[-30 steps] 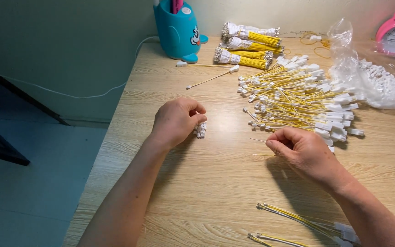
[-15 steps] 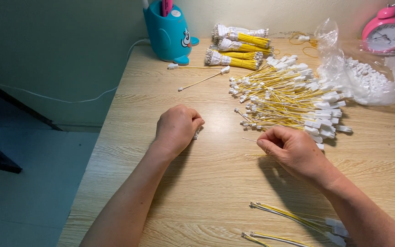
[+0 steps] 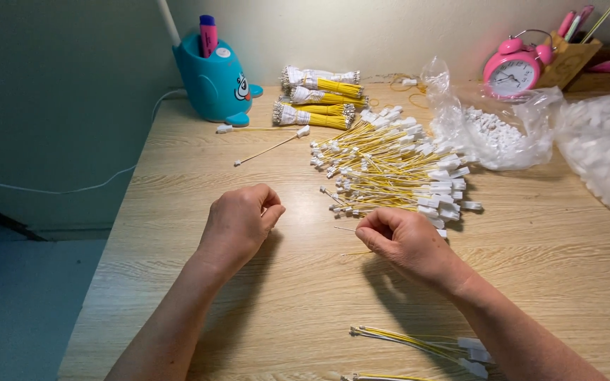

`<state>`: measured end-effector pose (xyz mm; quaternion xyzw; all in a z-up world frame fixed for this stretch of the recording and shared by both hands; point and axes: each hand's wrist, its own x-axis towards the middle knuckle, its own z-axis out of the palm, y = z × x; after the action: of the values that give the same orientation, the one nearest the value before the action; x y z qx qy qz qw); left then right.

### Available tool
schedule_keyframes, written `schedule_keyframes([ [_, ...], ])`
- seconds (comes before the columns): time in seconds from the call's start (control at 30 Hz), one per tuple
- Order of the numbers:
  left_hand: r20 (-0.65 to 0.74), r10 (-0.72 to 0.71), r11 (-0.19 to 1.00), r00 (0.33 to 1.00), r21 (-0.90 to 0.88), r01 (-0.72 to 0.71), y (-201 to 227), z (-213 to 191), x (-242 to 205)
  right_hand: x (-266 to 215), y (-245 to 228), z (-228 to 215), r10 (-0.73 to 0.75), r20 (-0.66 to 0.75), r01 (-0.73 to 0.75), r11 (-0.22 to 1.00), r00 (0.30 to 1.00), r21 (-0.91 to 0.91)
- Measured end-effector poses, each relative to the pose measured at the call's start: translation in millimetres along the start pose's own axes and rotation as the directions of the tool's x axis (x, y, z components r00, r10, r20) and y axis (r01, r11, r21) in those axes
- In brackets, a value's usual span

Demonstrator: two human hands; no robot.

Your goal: The person assembles small white plastic connectors onto the ends of yellow LED wires. They repeatedly pick up a connector and a wire, insert the wire into the connector, and place the finished assembly on the table.

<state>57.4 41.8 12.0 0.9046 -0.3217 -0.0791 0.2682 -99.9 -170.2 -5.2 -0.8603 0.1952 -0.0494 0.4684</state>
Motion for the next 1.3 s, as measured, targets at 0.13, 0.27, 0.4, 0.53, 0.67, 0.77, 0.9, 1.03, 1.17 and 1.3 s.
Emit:
schedule_keyframes([
  [0.13, 0.075, -0.034, 0.805, 0.997, -0.589, 0.072, 21.8, 9.5, -4.2, -1.3, -3.4, -8.5, 0.007, -0.006, -0.007, 1.0, 1.0, 0.028],
  [0.27, 0.26, -0.019, 0.245, 0.965, -0.935, 0.257, 25.6, 51.4, -8.5, -8.6, -18.5, -15.1, 0.015, -0.025, -0.012, 0.995, 1.0, 0.104],
  [0.4, 0.389, -0.035, -0.033, 0.921, -0.921, 0.388, 25.9, 80.8, -12.8, -13.7, -18.6, -14.2, -0.004, -0.033, 0.01, 0.983, 0.999, 0.184],
  [0.53, 0.391, 0.008, -0.149, 0.921, -0.91, 0.387, 30.7, 83.3, -17.3, -15.1, -17.2, -10.0, -0.03, -0.03, 0.035, 0.98, 0.999, 0.198],
  [0.67, 0.386, 0.086, -0.181, 0.919, -0.901, 0.395, 33.5, 82.0, -19.4, -15.4, -16.8, -13.5, -0.07, -0.058, 0.081, 0.978, 0.996, 0.194],
  [0.77, 0.382, 0.106, -0.188, 0.918, -0.899, 0.396, 33.5, 81.6, -19.3, -14.1, -13.8, -12.0, -0.088, -0.081, 0.102, 0.977, 0.993, 0.186],
  [0.9, 0.38, 0.115, -0.195, 0.918, -0.898, 0.396, 28.9, 85.1, -17.3, -15.2, -17.2, -13.1, -0.107, -0.08, 0.12, 0.978, 0.991, 0.169],
  [1.03, 0.392, 0.124, -0.201, 0.911, -0.89, 0.41, 27.0, 88.1, -16.6, -15.6, -15.5, -10.4, -0.118, -0.098, 0.133, 0.978, 0.988, 0.163],
  [1.17, 0.398, 0.131, -0.212, 0.908, -0.883, 0.418, 26.3, 91.5, -16.7, -15.4, -16.8, -8.5, -0.14, -0.12, 0.158, 0.975, 0.983, 0.156],
  [1.3, 0.397, 0.134, -0.189, 0.908, -0.889, 0.417, 26.0, 93.0, -16.9, -17.5, -22.7, -8.0, -0.168, -0.137, 0.186, 0.975, 0.976, 0.124],
])
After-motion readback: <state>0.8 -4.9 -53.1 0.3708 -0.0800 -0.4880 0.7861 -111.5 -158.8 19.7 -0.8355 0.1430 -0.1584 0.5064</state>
